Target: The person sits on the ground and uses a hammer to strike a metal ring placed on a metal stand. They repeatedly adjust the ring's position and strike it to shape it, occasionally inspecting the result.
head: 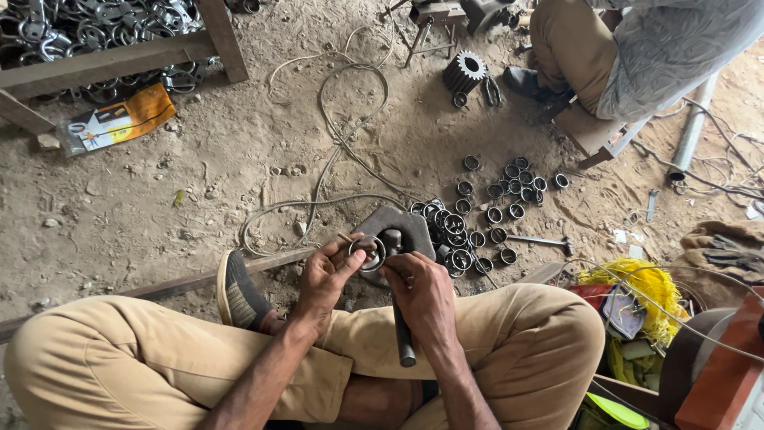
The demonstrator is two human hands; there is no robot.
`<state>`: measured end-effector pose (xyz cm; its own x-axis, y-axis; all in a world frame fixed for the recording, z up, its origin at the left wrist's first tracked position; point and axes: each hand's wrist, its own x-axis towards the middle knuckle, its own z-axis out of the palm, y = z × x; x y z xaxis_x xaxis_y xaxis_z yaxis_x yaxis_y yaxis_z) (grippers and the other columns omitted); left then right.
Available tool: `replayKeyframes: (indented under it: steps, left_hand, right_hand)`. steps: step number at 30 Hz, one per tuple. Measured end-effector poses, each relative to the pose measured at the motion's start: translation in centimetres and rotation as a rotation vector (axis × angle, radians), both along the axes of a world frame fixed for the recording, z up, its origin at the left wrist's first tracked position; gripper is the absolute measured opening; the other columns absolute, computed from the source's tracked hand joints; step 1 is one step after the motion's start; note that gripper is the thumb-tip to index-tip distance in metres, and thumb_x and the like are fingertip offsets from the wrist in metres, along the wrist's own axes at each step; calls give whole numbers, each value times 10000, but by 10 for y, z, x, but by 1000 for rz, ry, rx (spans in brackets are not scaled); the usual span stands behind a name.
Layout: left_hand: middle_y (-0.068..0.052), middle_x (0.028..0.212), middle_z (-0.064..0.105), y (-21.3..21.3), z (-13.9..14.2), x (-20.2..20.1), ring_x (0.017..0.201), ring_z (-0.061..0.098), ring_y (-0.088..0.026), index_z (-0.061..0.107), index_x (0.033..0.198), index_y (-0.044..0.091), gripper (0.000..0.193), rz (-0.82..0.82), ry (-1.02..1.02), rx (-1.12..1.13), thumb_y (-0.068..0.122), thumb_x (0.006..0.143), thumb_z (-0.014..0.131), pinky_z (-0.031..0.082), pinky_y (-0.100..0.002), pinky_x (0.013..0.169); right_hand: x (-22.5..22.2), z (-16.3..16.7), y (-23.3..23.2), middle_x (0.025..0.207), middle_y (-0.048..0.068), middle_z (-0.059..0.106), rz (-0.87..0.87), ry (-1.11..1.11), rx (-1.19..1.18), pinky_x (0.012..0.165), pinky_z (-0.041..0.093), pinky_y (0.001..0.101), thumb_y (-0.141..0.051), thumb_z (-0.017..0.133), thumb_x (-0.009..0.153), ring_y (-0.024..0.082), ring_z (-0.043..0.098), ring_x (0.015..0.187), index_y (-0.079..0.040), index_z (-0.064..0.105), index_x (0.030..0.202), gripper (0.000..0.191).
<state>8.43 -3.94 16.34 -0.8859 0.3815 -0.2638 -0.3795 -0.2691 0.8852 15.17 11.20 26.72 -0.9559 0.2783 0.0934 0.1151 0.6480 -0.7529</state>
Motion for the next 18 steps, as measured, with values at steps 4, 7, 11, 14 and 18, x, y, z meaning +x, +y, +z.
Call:
replayKeyframes:
  steps: [4, 7, 11, 14, 18]
  left_hand:
    - [-41, 1081, 802, 1, 4, -1, 1020, 730, -108, 706, 1234, 77, 413, 13, 8, 57, 224, 856, 784, 556, -295, 994]
    - [-40, 1079, 791, 2, 5, 0, 1011, 720, -103, 727, 1190, 61, 341, 2, 56, 62, 213, 890, 779, 559, -289, 983]
    - [-44, 1025, 799, 3, 4, 0, 945, 718, -108, 764, 1177, 69, 311, -30, 32, 15, 227, 909, 769, 590, -295, 906]
    - [-8, 1055, 789, 4, 6, 0, 935, 698, -88, 770, 1181, 77, 322, -26, -127, 82, 244, 905, 755, 560, -303, 807]
    - [-21, 1063, 787, 3, 13, 0, 939, 686, -96, 773, 1212, 87, 395, -46, -54, 48, 308, 885, 784, 561, -291, 825]
  right_hand:
    - [-1, 0, -2, 853, 96, 762, -7, 31, 2, 645, 604, 315, -151, 785, 859, 216, 765, 708, -22, 775, 970, 170]
    - [-1, 1, -1, 850, 106, 754, 1, 33, 16, 611, 580, 334, -138, 778, 855, 229, 756, 703, -19, 775, 971, 166]
    - [-1, 3, -3, 851, 95, 757, -17, 20, 5, 620, 589, 327, -142, 774, 863, 226, 755, 687, -28, 775, 983, 166]
    - [-1, 5, -3, 839, 95, 752, -27, 18, 15, 616, 586, 328, -147, 783, 854, 226, 757, 684, -31, 774, 978, 171]
    - [-1, 6, -3, 839, 95, 747, -34, 24, 13, 607, 586, 322, -135, 776, 855, 222, 758, 679, -26, 770, 988, 172]
